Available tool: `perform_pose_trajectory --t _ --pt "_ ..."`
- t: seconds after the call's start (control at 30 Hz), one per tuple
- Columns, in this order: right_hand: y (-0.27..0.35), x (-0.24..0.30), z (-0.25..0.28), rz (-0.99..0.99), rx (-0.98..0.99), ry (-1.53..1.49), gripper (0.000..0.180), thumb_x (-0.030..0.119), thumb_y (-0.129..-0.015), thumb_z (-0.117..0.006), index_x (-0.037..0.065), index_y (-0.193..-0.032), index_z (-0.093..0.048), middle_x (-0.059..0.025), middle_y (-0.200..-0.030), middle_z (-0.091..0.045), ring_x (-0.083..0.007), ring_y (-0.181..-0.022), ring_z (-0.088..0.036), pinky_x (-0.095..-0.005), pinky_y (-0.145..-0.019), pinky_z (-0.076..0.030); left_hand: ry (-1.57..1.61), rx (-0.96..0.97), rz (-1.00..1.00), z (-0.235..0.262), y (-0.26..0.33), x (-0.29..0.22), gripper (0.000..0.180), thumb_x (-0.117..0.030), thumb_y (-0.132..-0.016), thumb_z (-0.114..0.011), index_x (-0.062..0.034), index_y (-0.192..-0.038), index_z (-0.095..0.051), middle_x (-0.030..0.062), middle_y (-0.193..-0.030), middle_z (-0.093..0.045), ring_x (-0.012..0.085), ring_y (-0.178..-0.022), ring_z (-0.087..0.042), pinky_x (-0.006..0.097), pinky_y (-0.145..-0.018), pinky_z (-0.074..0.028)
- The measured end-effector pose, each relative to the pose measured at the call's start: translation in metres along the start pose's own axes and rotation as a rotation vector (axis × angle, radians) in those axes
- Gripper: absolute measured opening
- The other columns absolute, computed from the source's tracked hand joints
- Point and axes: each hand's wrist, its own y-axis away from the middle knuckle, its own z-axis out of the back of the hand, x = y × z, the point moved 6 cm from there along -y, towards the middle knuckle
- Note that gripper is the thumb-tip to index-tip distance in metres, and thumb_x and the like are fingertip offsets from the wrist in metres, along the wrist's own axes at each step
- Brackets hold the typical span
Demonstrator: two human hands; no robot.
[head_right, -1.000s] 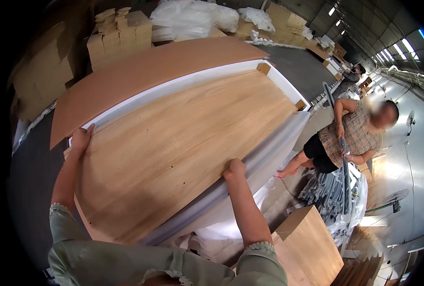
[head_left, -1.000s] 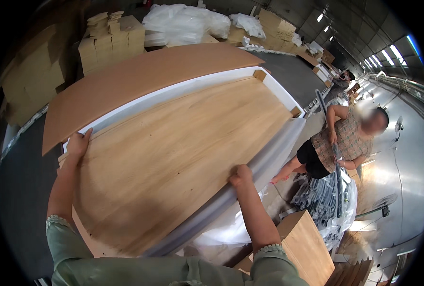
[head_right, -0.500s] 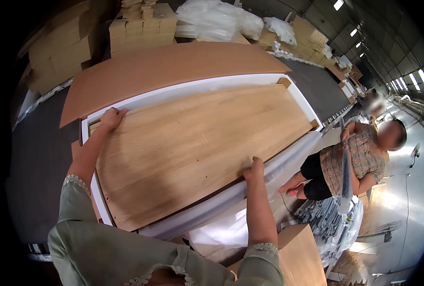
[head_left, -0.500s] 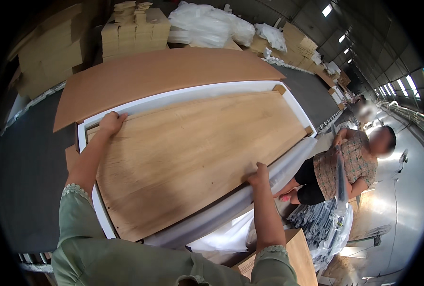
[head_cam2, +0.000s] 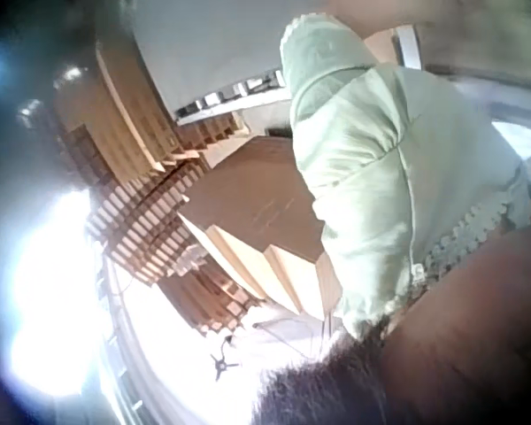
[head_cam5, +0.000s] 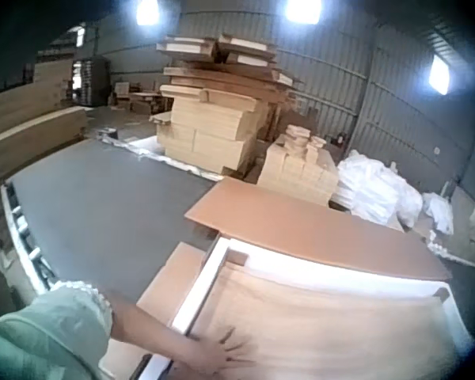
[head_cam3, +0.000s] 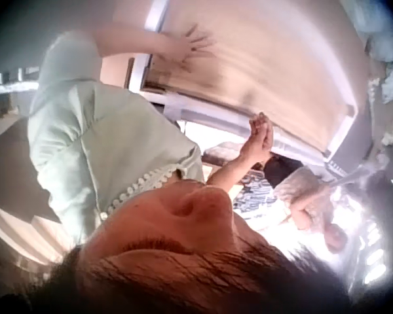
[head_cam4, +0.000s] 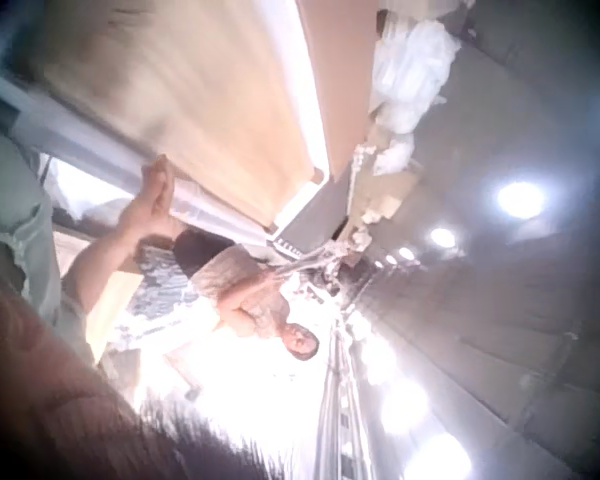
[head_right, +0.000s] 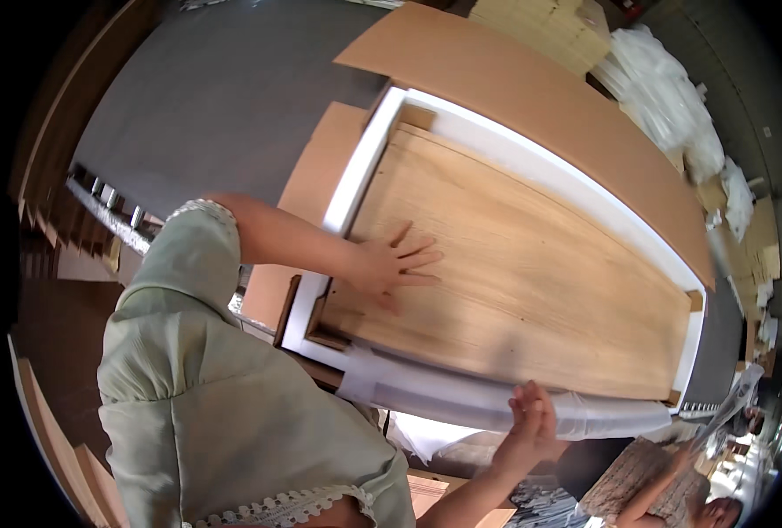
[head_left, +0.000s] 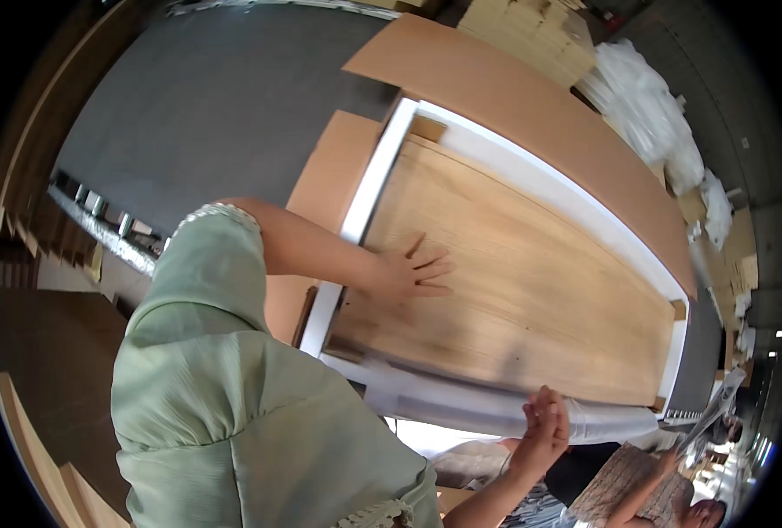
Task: The person packs wooden boards into a cardboard box. The person places a foam lining in the box, picks up several wooden planks from a stack, and arranges them inside the box before covering them with another layer of foam.
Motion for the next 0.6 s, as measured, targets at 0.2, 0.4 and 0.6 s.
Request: perform_pose_trajectory --t 0.2,0.4,0.6 --pt "0.056 -0.010 -0.101 0.337 0.410 0.396 0.018 0.004 -0.088 -0.053 -0.002 -0.104 -0.060 -0.0121 -0.097 -0.064 -0.0175 -0.088 -0.060 -0.0270 -0.080 -0.046 0.117 -0.040 0.054 0.014 0.001 -0.008 0.066 -0.054 -0.084 -0.049 -0.0121 -0.133 -0.038 0.0188 -0.138 -0.024 0.0374 -0.128 -0.020 0.057 -0.102 -0.017" --pt "0.129 0.002 -0.150 0.583 0.640 0.480 0.018 0.000 -0.084 -0.053 -0.001 -0.099 -0.062 -0.0169 -0.099 -0.063 -0.0270 -0.087 -0.061 -0.0310 -0.081 -0.046 0.632 -1.177 0.219 0.044 0.159 -0.034 0.026 -0.026 -0.084 -0.059 -0.0029 -0.094 -0.064 0.0140 -0.070 -0.063 0.0310 -0.069 -0.061 0.040 -0.079 -0.045" --pt "0.181 -0.034 -0.139 0.866 0.775 0.362 0.018 -0.001 -0.084 -0.049 -0.009 -0.097 -0.058 -0.0183 -0.100 -0.062 -0.0330 -0.097 -0.056 -0.0416 -0.087 -0.044 0.855 -1.310 1.602 -0.164 0.431 -0.086 0.023 -0.020 -0.082 -0.065 0.0006 -0.092 -0.065 0.0064 -0.076 -0.065 0.0122 -0.069 -0.059 0.026 -0.060 -0.048"
